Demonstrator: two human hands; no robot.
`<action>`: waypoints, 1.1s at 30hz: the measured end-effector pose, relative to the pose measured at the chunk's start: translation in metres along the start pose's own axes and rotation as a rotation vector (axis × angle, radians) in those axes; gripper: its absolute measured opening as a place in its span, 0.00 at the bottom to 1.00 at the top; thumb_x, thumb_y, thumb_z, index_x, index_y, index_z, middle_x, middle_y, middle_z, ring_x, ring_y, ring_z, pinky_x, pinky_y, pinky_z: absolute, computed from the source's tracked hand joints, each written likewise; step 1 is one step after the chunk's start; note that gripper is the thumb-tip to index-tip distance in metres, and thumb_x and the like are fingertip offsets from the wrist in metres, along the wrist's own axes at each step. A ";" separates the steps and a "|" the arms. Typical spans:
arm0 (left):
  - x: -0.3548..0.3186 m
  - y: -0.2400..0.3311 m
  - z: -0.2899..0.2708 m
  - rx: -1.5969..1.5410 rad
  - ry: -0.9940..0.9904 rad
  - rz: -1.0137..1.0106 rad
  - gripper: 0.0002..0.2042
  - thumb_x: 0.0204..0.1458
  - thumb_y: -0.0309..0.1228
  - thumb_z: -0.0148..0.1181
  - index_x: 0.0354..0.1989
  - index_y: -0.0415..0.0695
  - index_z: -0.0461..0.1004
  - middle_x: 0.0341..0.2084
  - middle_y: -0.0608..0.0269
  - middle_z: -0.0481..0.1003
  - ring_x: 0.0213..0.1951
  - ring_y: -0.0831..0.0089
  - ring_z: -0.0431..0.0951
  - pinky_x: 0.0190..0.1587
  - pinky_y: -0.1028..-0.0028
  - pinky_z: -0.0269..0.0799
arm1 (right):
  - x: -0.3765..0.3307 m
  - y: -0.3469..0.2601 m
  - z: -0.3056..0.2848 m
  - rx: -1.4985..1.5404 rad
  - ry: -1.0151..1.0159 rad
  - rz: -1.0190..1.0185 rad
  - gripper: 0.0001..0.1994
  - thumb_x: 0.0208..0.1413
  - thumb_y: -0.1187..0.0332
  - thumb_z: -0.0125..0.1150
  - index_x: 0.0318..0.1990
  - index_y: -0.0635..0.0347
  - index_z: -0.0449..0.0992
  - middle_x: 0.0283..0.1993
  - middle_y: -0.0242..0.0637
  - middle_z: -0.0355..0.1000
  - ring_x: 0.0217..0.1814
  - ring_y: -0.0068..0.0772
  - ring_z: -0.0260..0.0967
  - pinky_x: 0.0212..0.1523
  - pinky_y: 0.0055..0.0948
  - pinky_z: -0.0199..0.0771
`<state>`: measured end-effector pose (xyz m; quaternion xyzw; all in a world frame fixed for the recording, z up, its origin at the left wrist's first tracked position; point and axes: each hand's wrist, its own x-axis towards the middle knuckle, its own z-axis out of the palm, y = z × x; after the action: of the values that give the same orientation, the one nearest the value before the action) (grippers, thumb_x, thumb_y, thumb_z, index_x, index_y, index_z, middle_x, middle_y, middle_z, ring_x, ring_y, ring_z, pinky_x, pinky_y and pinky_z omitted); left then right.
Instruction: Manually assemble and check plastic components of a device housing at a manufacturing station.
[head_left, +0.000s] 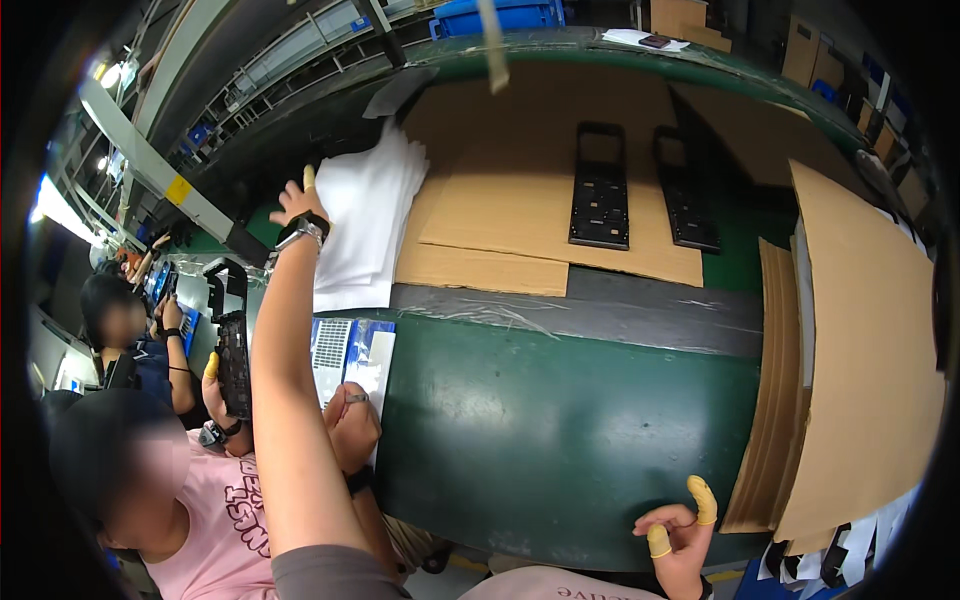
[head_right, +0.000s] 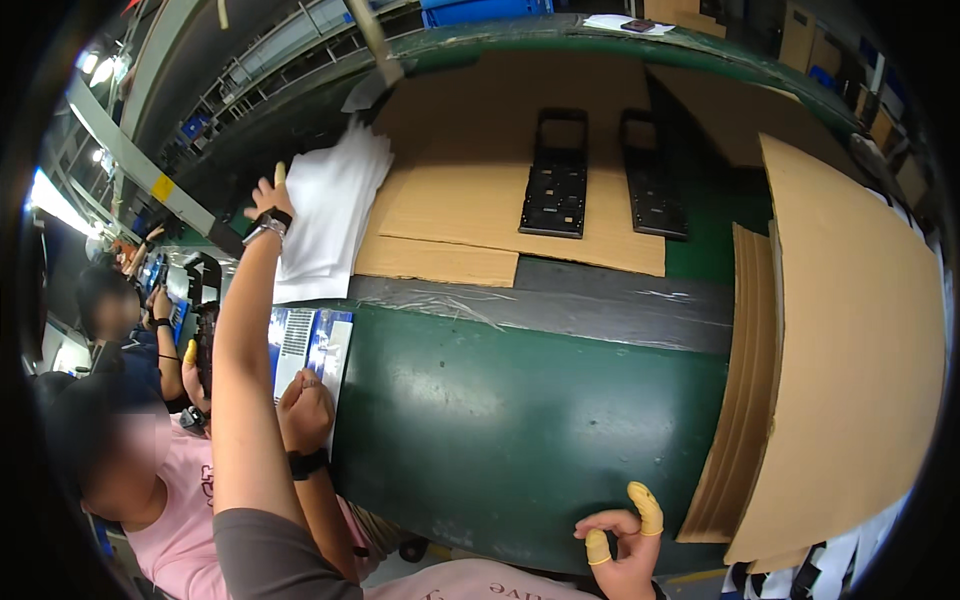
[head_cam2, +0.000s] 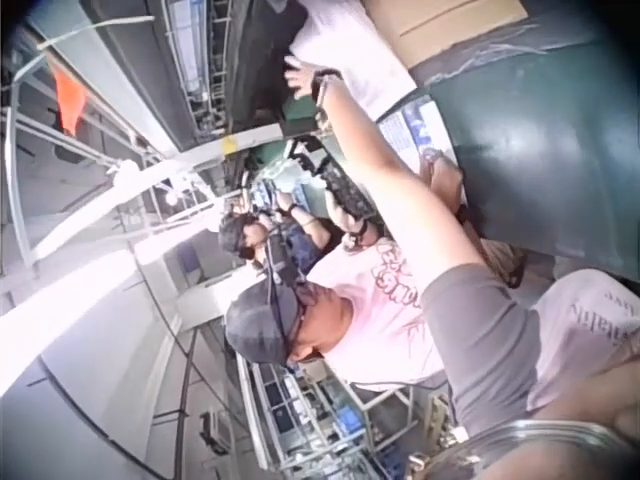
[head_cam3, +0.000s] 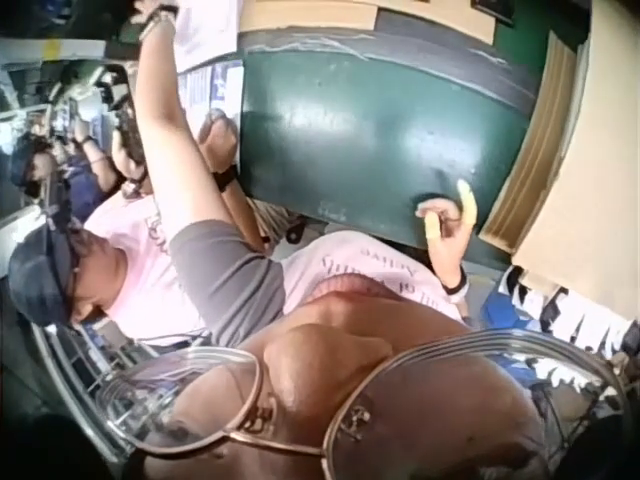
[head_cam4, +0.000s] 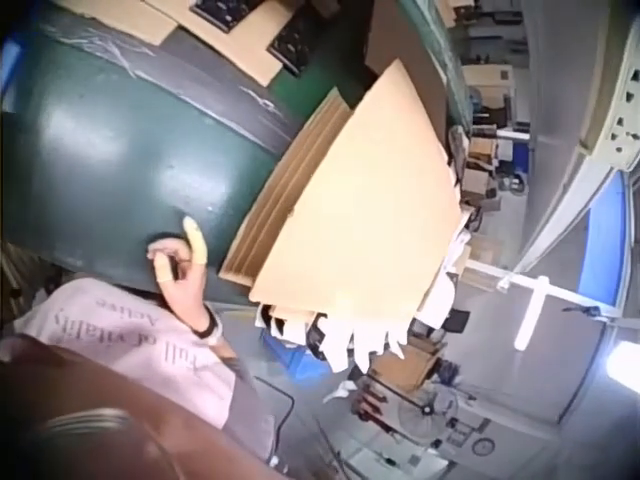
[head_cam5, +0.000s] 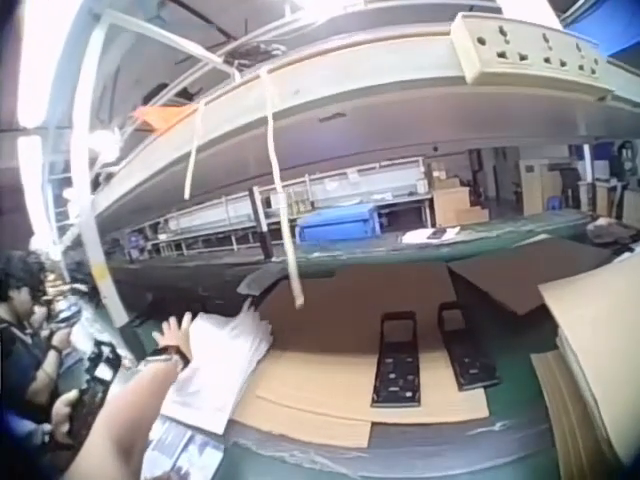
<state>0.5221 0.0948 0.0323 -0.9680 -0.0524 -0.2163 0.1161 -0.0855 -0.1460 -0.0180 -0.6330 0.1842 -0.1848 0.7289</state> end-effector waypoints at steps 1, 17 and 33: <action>-0.002 -0.002 0.002 0.084 0.244 0.194 0.28 0.50 0.32 0.55 0.62 0.61 0.58 0.47 0.60 0.65 0.51 0.59 0.66 0.47 0.45 0.62 | -0.002 0.002 0.000 0.001 0.000 0.003 0.34 0.56 0.77 0.53 0.67 0.59 0.42 0.37 0.42 0.71 0.37 0.30 0.68 0.44 0.27 0.69; -0.059 0.011 -0.050 0.128 -0.429 0.898 0.23 0.56 0.44 0.45 0.57 0.46 0.66 0.48 0.48 0.70 0.49 0.52 0.71 0.49 0.56 0.66 | -0.001 0.011 -0.002 -0.003 0.011 0.006 0.30 0.55 0.73 0.57 0.62 0.60 0.49 0.35 0.40 0.70 0.34 0.29 0.69 0.38 0.27 0.72; -0.051 -0.004 -0.047 -0.042 -0.621 0.389 0.51 0.45 0.72 0.35 0.66 0.37 0.48 0.64 0.39 0.47 0.66 0.50 0.48 0.66 0.63 0.41 | 0.001 0.010 -0.003 0.054 -0.105 -0.057 0.25 0.54 0.74 0.57 0.59 0.65 0.55 0.34 0.41 0.71 0.34 0.29 0.70 0.39 0.26 0.71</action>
<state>0.4565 0.0838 0.0528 -0.9815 0.1044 0.1132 0.1138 -0.0860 -0.1480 -0.0281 -0.6268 0.1223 -0.1770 0.7489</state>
